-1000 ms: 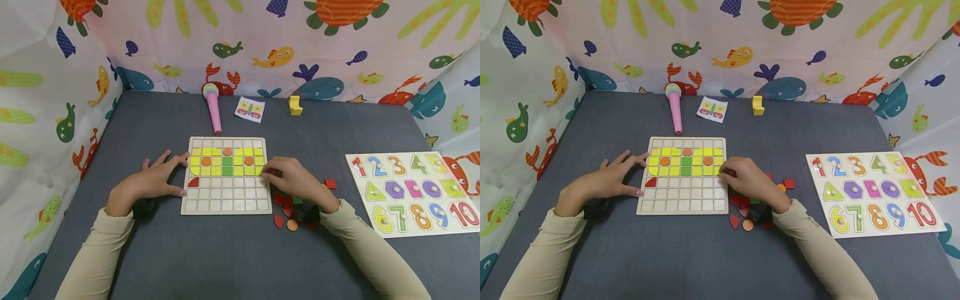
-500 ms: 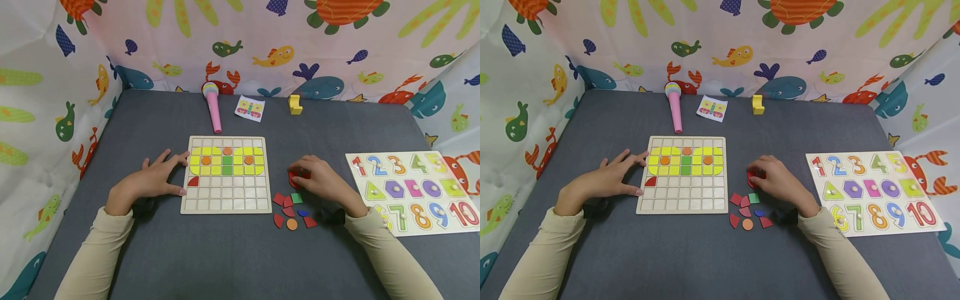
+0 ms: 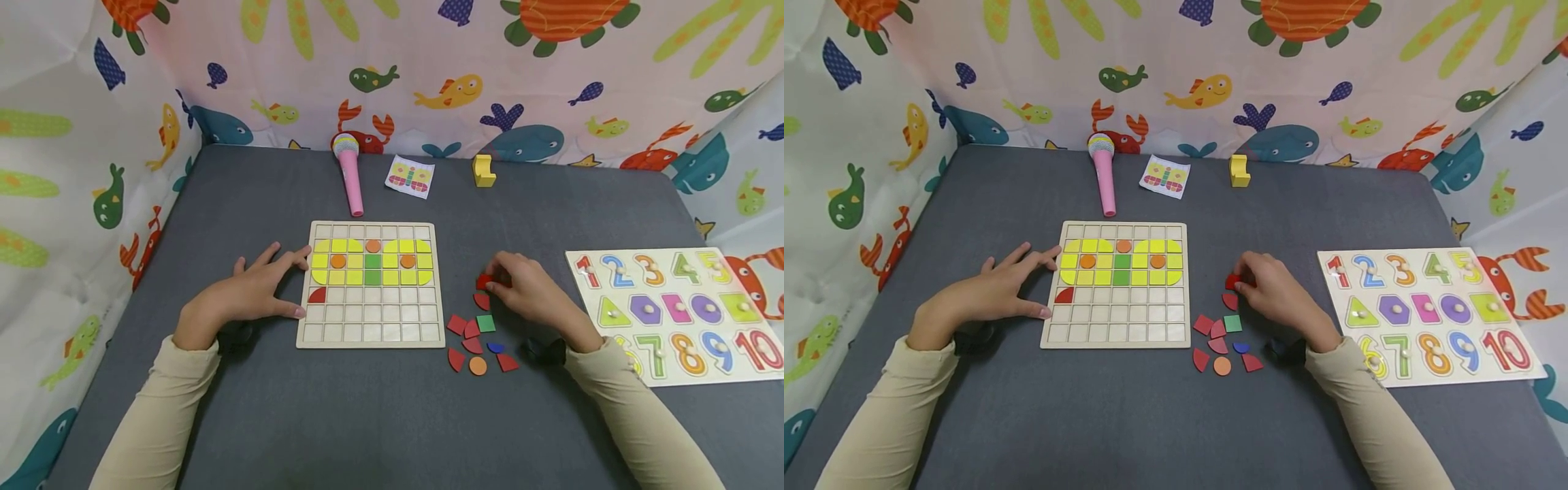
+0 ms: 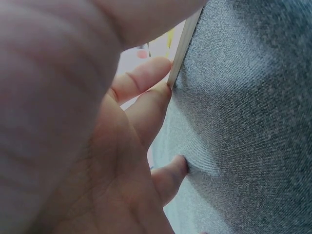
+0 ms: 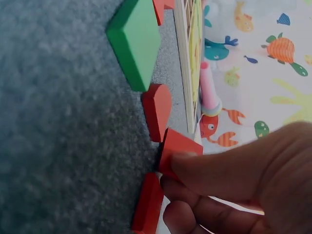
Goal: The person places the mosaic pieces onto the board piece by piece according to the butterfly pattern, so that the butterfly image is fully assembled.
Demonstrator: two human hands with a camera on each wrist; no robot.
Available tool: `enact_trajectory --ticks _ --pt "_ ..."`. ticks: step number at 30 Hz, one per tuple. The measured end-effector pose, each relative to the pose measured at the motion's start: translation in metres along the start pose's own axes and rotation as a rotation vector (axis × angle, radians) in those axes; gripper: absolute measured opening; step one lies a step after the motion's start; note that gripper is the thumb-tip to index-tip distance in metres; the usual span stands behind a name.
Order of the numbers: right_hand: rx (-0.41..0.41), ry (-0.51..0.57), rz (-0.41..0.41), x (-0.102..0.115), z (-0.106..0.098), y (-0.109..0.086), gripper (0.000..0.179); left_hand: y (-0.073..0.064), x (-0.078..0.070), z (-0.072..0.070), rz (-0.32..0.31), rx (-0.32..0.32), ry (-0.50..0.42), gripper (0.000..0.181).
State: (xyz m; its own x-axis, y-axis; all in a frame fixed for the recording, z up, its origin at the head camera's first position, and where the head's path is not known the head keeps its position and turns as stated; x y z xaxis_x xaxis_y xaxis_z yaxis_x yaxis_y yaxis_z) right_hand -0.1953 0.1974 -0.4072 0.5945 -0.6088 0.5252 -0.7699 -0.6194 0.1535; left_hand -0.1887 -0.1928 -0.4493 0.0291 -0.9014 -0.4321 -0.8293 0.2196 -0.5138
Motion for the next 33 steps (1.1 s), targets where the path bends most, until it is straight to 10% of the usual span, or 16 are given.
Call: enact_trajectory --ticks 12,33 --pt "-0.029 0.035 -0.012 0.017 0.004 0.027 0.010 -0.002 -0.002 0.001 -0.008 0.009 0.024 0.107" --pt "0.060 0.114 -0.241 0.118 0.071 0.117 0.002 -0.001 -0.002 -0.001 0.011 -0.015 0.002 0.109"
Point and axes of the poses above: each hand's wrist, its own y-axis towards the middle knuckle, its own z-axis out of the palm, x = y × z, the point moved 10 cm from there along y, towards the middle knuckle, and after that the axes turned 11 degrees about -z, right-handed, at the moved point
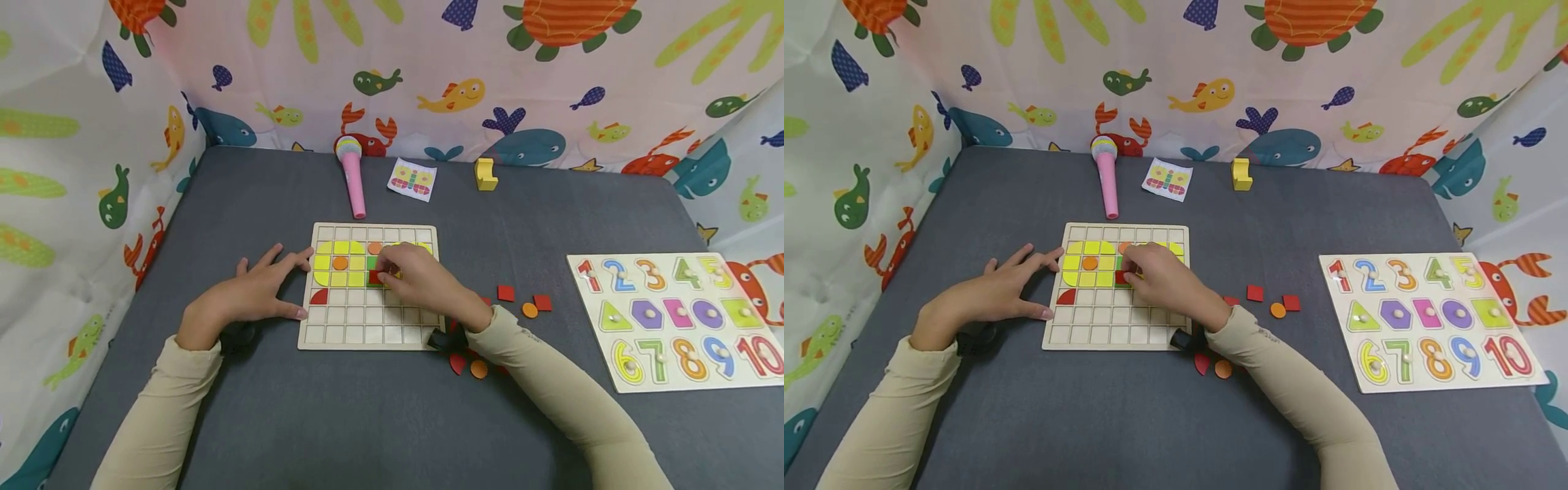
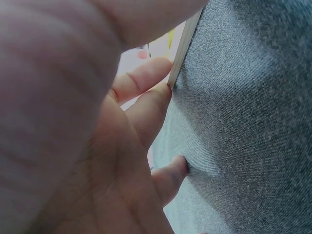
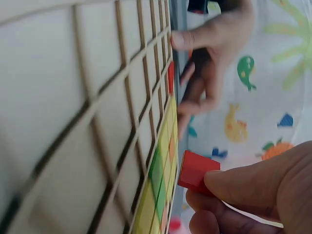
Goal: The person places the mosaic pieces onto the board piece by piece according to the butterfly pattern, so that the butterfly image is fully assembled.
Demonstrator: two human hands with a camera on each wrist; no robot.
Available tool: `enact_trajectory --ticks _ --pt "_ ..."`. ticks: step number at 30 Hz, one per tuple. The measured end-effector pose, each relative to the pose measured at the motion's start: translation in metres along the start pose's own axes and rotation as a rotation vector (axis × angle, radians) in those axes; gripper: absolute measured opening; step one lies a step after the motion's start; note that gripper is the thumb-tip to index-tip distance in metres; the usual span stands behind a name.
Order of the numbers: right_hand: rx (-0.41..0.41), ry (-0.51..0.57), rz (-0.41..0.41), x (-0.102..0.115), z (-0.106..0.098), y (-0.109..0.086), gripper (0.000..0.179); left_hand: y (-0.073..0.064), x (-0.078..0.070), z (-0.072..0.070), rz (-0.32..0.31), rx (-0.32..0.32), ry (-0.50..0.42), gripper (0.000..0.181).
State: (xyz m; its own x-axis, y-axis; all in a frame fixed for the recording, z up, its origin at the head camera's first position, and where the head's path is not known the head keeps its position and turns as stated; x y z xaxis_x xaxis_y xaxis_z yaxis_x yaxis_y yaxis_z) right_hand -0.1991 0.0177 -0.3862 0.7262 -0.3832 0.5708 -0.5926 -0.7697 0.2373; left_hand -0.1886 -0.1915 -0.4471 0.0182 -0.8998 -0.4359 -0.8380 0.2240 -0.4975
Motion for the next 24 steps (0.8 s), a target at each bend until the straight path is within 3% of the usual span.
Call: enact_trajectory --ticks 10,24 --pt "0.051 -0.008 -0.048 0.029 0.032 0.034 0.004 -0.002 -0.003 0.001 -0.014 0.020 0.037 0.109" --pt "0.097 -0.032 -0.071 0.031 0.053 0.040 0.005 -0.001 0.000 0.001 -0.013 0.016 0.029 0.110"
Point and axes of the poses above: each hand's wrist, its own y-axis towards the middle knuckle, its own z-axis out of the palm, x = y × z, the point moved 10 cm from there along y, towards the middle knuckle, and after that the axes turned 11 degrees about -z, right-handed, at the moved point
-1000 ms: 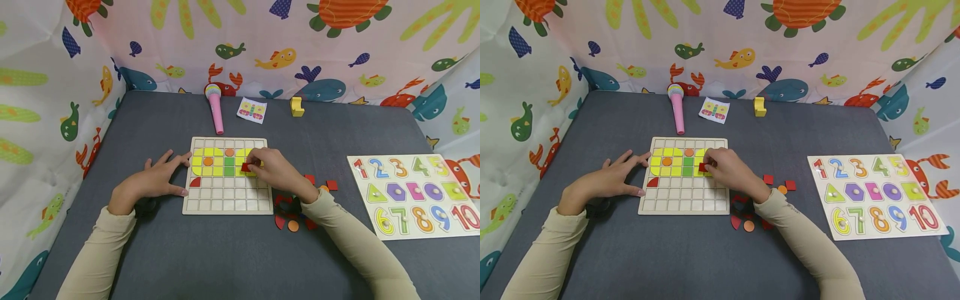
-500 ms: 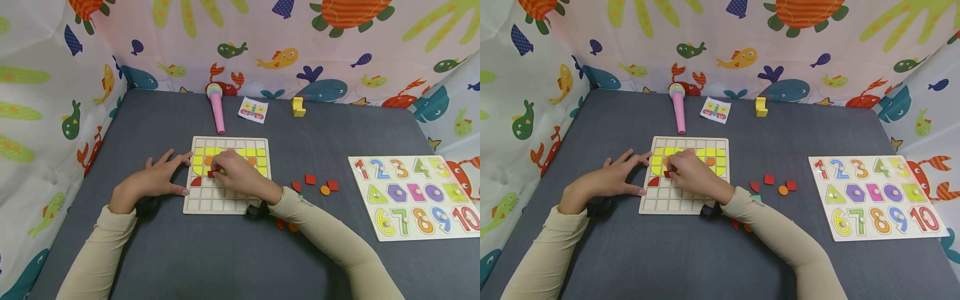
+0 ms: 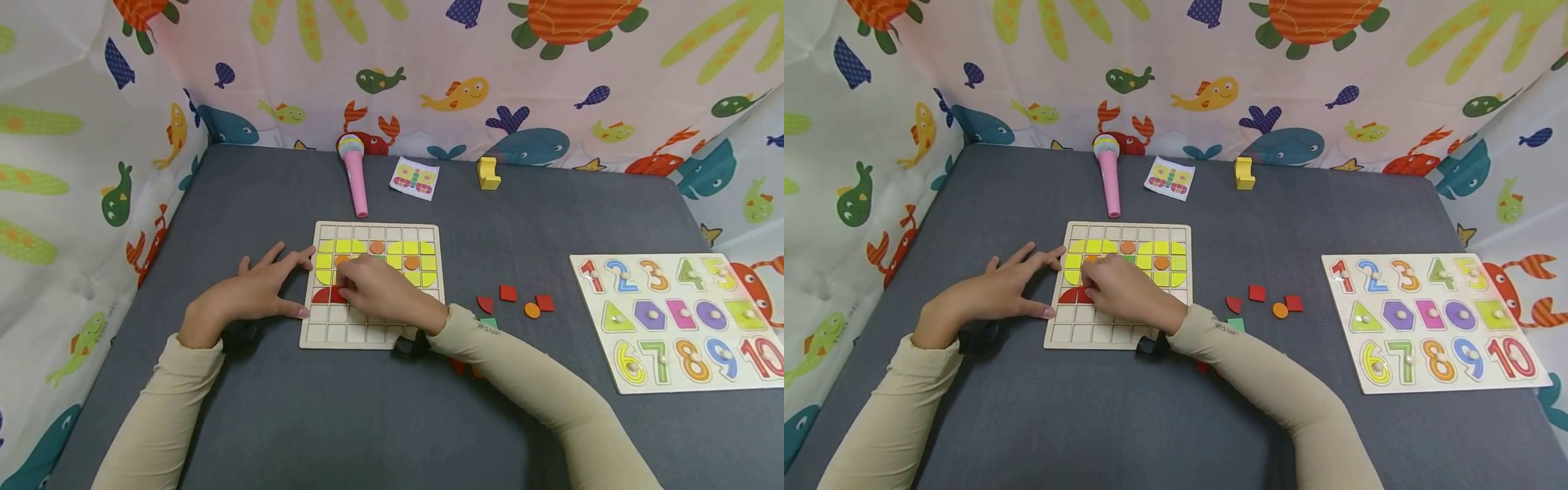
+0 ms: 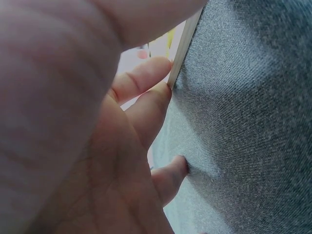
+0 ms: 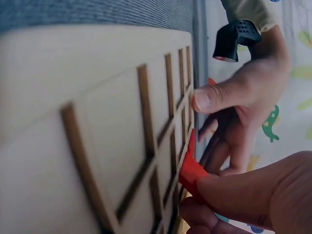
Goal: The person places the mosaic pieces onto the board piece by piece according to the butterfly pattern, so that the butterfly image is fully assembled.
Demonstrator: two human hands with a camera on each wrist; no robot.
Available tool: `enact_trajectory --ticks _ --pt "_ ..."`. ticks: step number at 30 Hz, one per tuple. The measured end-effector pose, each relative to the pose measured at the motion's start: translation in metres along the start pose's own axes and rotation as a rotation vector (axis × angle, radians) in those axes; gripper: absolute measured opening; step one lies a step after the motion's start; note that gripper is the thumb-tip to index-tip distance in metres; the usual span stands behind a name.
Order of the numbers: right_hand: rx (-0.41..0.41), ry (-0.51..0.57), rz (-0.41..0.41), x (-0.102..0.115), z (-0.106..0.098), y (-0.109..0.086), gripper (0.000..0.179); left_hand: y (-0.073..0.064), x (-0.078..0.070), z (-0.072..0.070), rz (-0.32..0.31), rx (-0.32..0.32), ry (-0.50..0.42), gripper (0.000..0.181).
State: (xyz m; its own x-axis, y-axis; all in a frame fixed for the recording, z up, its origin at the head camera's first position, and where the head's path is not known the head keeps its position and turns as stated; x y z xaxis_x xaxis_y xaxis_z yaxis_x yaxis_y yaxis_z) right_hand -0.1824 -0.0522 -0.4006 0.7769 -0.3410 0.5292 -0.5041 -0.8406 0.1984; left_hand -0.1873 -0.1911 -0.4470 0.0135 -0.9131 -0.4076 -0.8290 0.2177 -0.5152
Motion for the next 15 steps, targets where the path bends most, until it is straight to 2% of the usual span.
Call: enact_trajectory --ticks 8,15 --pt "0.049 -0.128 -0.050 0.0046 0.0051 0.0018 0.005 0.0009 -0.0005 0.0015 0.007 0.004 -0.004 0.110" --pt "0.095 -0.058 -0.058 0.0051 0.0067 0.0018 0.011 0.0005 -0.0010 0.0008 0.006 0.006 -0.006 0.110"
Point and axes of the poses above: each hand's wrist, its own y-axis towards the middle knuckle, its own z-axis out of the palm, x = y × z, the point moved 10 cm from there along y, towards the middle knuckle, and after that the axes turned 11 degrees about -z, right-handed, at the moved point
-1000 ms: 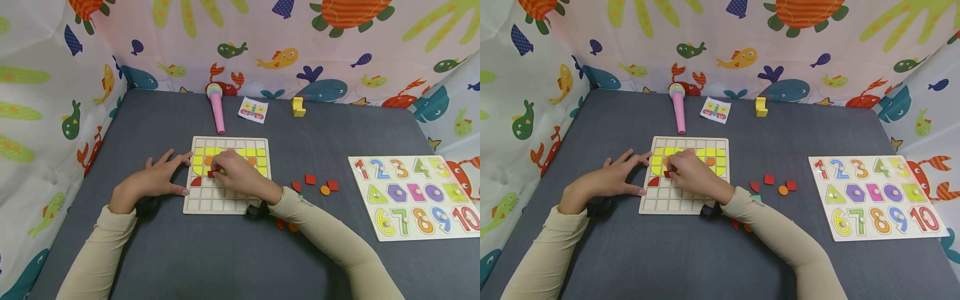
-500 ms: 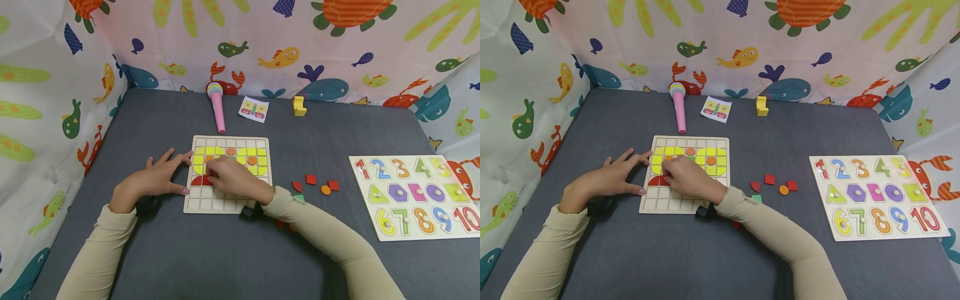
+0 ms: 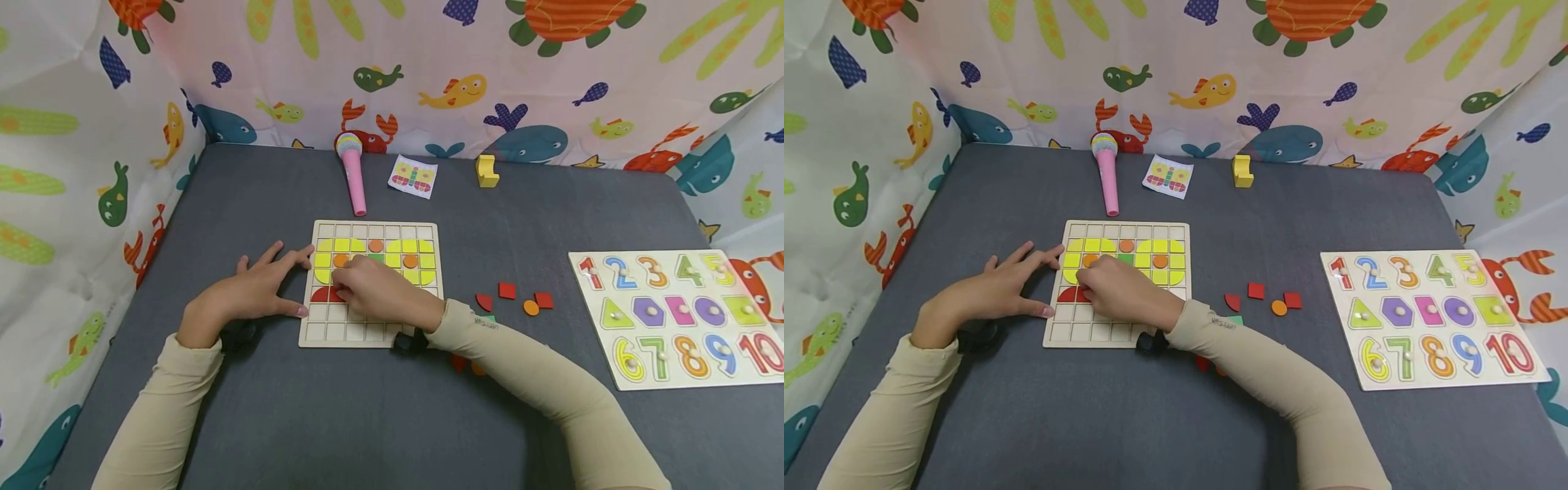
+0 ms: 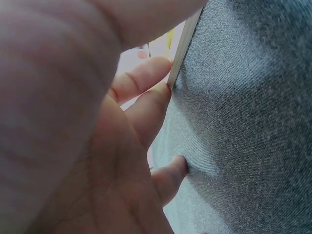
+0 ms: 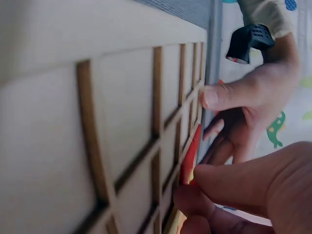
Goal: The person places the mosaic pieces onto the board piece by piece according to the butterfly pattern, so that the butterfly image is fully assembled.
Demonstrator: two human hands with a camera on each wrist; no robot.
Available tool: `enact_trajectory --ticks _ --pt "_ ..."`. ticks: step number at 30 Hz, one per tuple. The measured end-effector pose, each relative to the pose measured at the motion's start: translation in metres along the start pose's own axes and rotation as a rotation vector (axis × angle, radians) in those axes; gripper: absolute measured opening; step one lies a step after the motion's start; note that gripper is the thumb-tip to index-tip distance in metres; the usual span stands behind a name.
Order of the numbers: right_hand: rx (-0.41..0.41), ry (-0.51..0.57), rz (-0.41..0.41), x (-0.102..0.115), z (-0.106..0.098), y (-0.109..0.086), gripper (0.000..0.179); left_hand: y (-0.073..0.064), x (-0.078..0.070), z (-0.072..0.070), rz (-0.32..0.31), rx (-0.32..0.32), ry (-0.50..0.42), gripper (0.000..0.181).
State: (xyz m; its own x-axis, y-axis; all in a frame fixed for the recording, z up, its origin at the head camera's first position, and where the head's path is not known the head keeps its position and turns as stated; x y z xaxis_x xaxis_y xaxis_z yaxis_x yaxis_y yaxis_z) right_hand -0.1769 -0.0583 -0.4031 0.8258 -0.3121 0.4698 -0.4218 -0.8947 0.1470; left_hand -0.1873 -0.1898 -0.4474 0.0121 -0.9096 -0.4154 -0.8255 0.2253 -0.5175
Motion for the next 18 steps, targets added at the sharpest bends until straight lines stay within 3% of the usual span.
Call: enact_trajectory --ticks 9,18 --pt "-0.044 0.039 -0.021 -0.007 -0.015 -0.026 0.010 -0.001 0.000 -0.001 -0.005 0.002 -0.011 0.102" --pt "-0.128 0.056 0.082 -0.032 -0.047 -0.082 0.008 0.001 0.000 0.000 -0.011 0.004 -0.026 0.106"
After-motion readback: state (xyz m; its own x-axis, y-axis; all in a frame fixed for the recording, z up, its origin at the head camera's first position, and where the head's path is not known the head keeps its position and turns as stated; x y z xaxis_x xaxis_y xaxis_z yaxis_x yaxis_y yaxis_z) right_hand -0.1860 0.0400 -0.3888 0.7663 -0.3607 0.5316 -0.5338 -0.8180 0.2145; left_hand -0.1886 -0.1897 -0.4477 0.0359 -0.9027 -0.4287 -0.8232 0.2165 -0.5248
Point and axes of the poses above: each hand's wrist, its own y-axis towards the middle knuckle, its own z-axis out of the palm, x = y × z, the point moved 10 cm from there along y, towards the middle knuckle, and after that the axes turned 11 degrees about -z, right-handed, at the moved point
